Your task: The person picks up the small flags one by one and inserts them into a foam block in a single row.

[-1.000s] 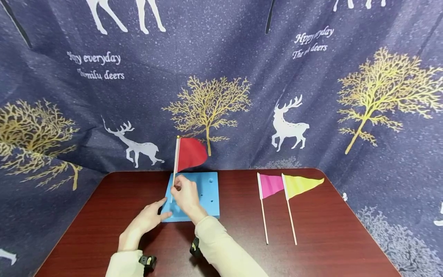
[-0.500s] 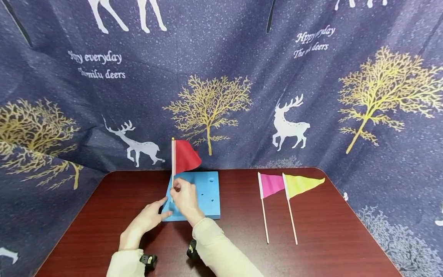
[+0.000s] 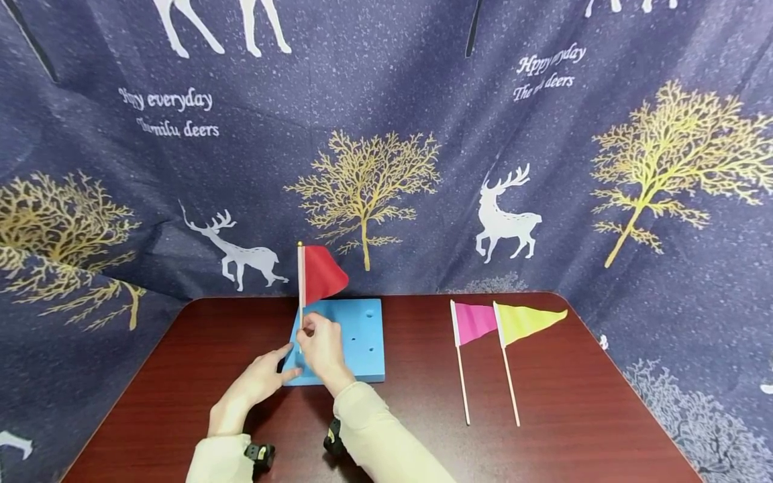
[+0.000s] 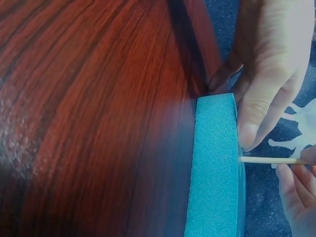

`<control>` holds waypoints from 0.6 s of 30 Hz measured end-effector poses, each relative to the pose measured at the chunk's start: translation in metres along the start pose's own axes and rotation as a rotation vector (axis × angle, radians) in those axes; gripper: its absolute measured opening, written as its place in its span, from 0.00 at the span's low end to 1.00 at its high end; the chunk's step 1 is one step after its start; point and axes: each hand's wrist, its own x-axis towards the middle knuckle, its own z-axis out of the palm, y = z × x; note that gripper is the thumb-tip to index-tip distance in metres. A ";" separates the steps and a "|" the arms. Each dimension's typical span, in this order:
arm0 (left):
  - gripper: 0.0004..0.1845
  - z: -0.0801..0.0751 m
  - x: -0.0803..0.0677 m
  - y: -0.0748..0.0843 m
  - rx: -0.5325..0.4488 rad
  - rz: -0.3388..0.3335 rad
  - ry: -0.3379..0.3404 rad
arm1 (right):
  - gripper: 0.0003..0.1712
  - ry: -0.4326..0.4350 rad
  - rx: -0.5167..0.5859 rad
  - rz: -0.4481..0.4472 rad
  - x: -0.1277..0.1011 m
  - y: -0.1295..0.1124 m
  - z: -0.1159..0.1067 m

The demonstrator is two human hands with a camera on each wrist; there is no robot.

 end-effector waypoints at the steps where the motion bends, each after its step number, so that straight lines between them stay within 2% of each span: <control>1: 0.39 0.000 0.000 0.000 0.000 -0.002 0.001 | 0.03 -0.001 0.002 -0.002 0.000 0.000 0.000; 18: 0.39 0.000 -0.001 -0.001 -0.007 -0.012 0.006 | 0.03 0.011 -0.007 0.007 0.002 0.000 0.004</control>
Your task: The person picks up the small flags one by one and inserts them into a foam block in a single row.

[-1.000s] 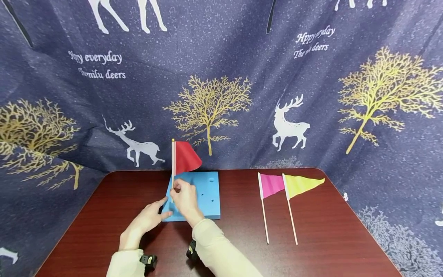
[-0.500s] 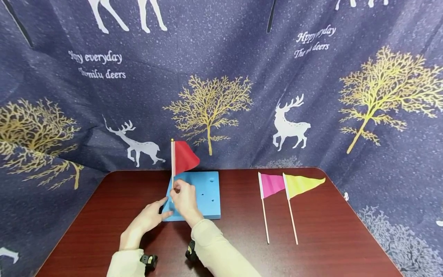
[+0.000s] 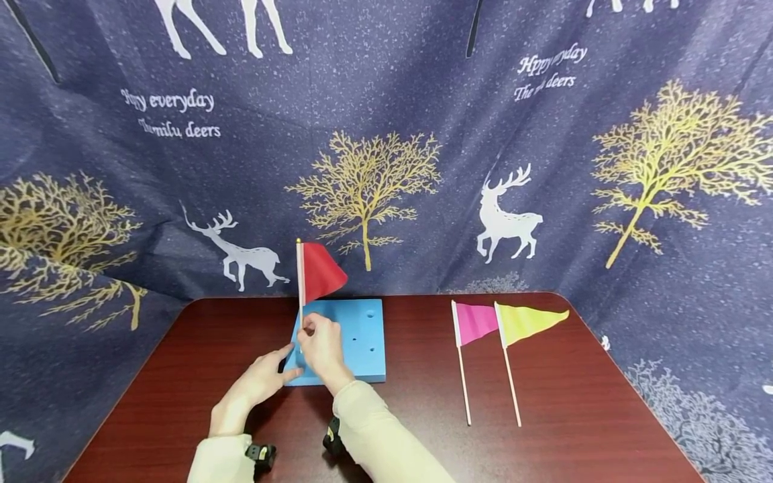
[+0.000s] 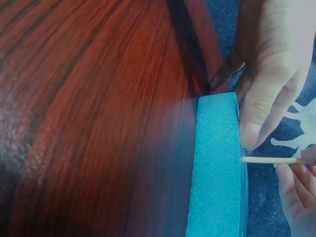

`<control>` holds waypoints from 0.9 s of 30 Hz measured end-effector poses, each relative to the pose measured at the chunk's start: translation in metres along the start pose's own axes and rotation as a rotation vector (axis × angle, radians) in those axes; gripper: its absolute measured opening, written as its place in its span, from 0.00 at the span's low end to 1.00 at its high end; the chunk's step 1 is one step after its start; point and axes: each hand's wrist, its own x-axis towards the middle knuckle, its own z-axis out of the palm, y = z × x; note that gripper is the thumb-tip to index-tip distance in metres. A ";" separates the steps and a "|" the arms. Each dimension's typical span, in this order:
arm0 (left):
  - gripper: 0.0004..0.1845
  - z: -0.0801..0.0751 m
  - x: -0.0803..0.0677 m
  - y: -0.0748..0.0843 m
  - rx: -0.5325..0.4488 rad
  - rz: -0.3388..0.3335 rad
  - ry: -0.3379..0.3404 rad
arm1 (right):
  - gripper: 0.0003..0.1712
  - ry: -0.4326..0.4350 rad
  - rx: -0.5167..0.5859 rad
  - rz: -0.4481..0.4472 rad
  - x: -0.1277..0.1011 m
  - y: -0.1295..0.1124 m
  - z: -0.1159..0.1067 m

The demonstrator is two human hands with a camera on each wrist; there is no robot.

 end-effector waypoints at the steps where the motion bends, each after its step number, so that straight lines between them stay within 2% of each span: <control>1: 0.39 0.000 0.000 0.000 0.001 -0.001 0.001 | 0.03 0.001 -0.003 0.002 0.001 0.000 0.000; 11: 0.39 0.000 0.001 0.000 -0.006 0.006 0.001 | 0.02 0.007 -0.030 -0.013 0.007 0.001 0.005; 18: 0.39 0.000 0.003 0.000 -0.008 0.017 -0.004 | 0.03 -0.011 -0.032 0.024 0.009 0.000 0.004; 22: 0.39 0.000 0.003 0.000 -0.008 0.012 -0.001 | 0.00 -0.021 -0.026 0.042 0.008 0.000 0.004; 27: 0.40 -0.001 0.002 0.002 -0.009 0.020 -0.003 | 0.05 -0.015 -0.030 0.039 0.007 0.001 0.005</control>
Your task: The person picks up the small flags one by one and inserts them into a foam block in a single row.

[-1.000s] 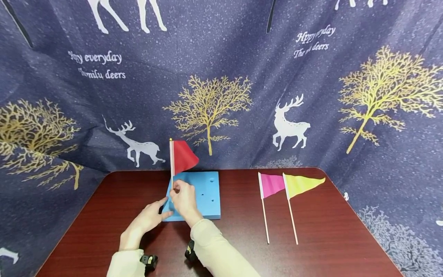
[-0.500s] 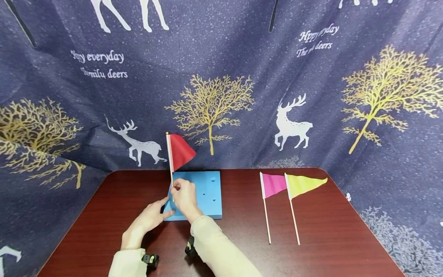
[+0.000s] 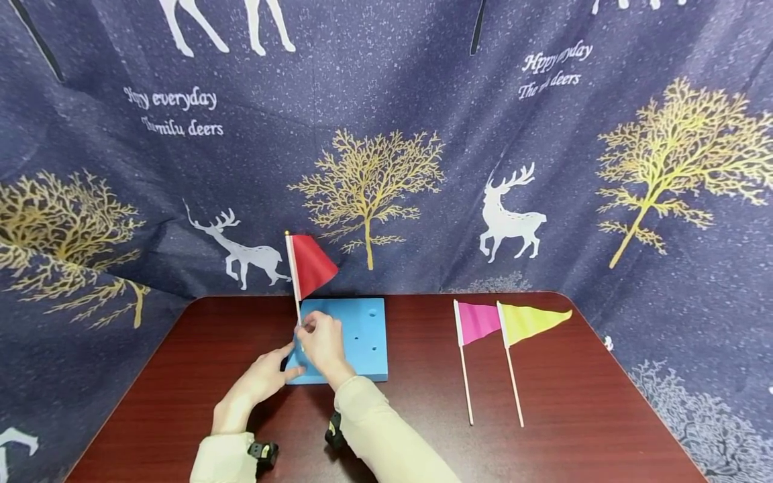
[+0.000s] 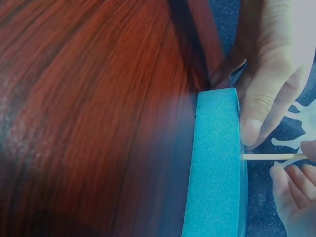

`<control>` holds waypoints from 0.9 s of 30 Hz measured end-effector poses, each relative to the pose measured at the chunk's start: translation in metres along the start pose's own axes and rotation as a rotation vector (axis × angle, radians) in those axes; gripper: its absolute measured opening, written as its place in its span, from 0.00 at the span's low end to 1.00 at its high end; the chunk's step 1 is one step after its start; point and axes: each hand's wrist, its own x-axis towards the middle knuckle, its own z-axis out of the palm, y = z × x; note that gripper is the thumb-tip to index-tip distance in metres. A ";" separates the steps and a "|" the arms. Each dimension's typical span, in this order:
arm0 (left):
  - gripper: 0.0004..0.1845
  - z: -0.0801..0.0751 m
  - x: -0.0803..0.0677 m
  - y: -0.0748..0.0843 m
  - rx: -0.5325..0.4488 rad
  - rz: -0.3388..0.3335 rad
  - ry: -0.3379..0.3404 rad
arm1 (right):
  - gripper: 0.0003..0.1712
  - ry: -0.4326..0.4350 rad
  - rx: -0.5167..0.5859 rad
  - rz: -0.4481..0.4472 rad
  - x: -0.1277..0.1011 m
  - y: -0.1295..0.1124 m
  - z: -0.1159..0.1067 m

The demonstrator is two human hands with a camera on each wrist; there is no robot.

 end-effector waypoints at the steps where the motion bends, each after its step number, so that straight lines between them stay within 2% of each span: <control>1: 0.40 0.000 0.000 0.000 -0.001 -0.001 -0.002 | 0.06 0.002 -0.005 -0.003 0.000 0.001 0.000; 5: 0.40 0.000 0.000 0.000 -0.002 -0.022 -0.011 | 0.16 -0.023 -0.023 -0.001 -0.001 0.003 -0.003; 10: 0.40 0.000 -0.001 -0.001 -0.008 -0.025 -0.021 | 0.30 -0.131 -0.121 -0.003 -0.007 0.004 -0.016; 14: 0.41 -0.001 -0.002 0.000 -0.008 -0.016 -0.019 | 0.36 -0.204 -0.189 -0.018 -0.013 0.005 -0.032; 20: 0.40 -0.003 -0.003 0.002 -0.002 -0.012 -0.016 | 0.34 -0.253 -0.276 -0.060 -0.023 0.013 -0.061; 27: 0.41 -0.002 -0.002 0.002 0.000 -0.007 -0.011 | 0.25 -0.252 -0.294 -0.041 -0.039 0.029 -0.102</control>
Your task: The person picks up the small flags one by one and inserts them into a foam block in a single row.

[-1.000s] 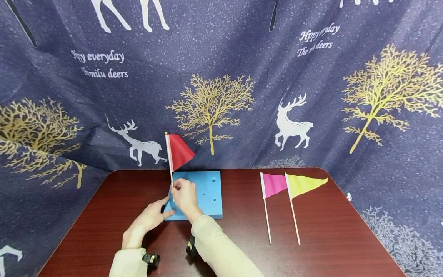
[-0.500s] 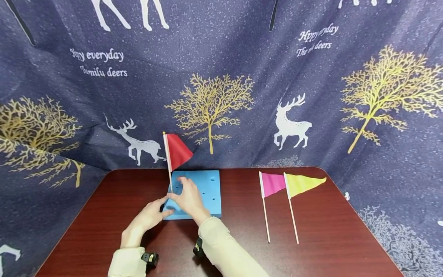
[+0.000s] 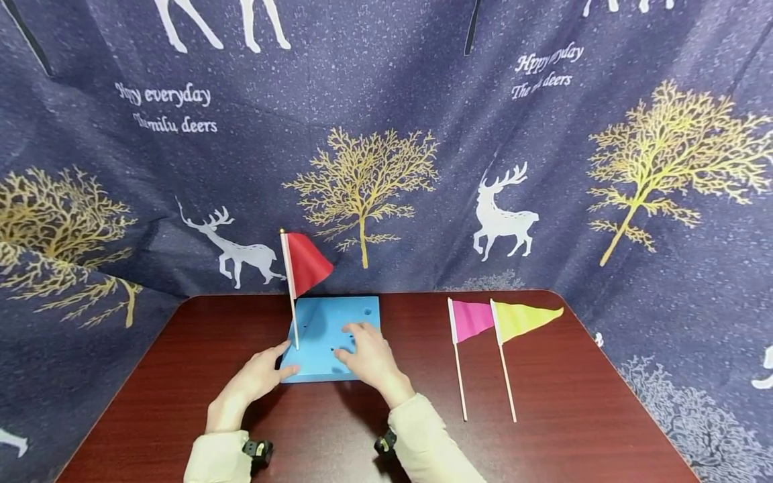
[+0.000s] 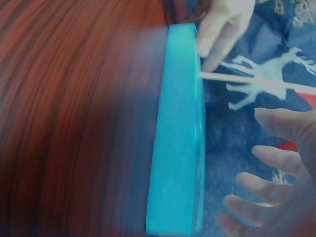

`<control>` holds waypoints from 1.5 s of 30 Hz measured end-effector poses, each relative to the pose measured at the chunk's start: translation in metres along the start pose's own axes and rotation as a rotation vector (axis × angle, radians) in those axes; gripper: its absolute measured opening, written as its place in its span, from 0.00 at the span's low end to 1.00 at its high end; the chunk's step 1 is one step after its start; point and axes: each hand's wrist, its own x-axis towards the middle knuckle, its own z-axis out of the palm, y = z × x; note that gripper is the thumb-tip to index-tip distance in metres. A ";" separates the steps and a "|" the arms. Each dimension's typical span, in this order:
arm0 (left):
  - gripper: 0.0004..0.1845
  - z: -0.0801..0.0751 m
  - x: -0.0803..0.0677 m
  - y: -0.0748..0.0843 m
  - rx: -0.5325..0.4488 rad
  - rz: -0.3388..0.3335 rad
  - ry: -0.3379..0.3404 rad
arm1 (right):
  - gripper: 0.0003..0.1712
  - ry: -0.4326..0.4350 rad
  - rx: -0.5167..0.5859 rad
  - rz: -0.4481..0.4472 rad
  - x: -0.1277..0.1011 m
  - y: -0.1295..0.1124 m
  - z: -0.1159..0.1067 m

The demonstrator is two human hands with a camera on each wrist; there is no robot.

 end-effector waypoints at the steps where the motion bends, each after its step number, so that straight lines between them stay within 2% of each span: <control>1: 0.40 0.000 0.000 0.000 0.001 -0.003 0.000 | 0.24 -0.001 -0.005 0.000 -0.003 0.004 -0.004; 9: 0.40 -0.003 -0.001 0.002 -0.001 -0.020 -0.014 | 0.22 -0.002 0.022 0.016 -0.021 0.032 -0.033; 18: 0.39 0.000 -0.001 0.002 0.003 -0.006 -0.001 | 0.19 0.079 0.002 0.071 -0.042 0.060 -0.058; 30: 0.38 -0.001 -0.003 0.004 -0.018 -0.011 0.005 | 0.17 0.160 -0.054 0.156 -0.066 0.091 -0.080; 38: 0.39 -0.002 0.001 0.005 -0.018 -0.001 0.002 | 0.18 0.192 -0.069 0.243 -0.075 0.121 -0.090; 41: 0.40 -0.002 0.001 0.003 -0.025 0.000 0.006 | 0.16 0.197 -0.069 0.273 -0.077 0.130 -0.091; 45: 0.39 0.001 0.000 0.000 -0.038 -0.020 0.003 | 0.13 0.162 -0.071 0.334 -0.079 0.138 -0.091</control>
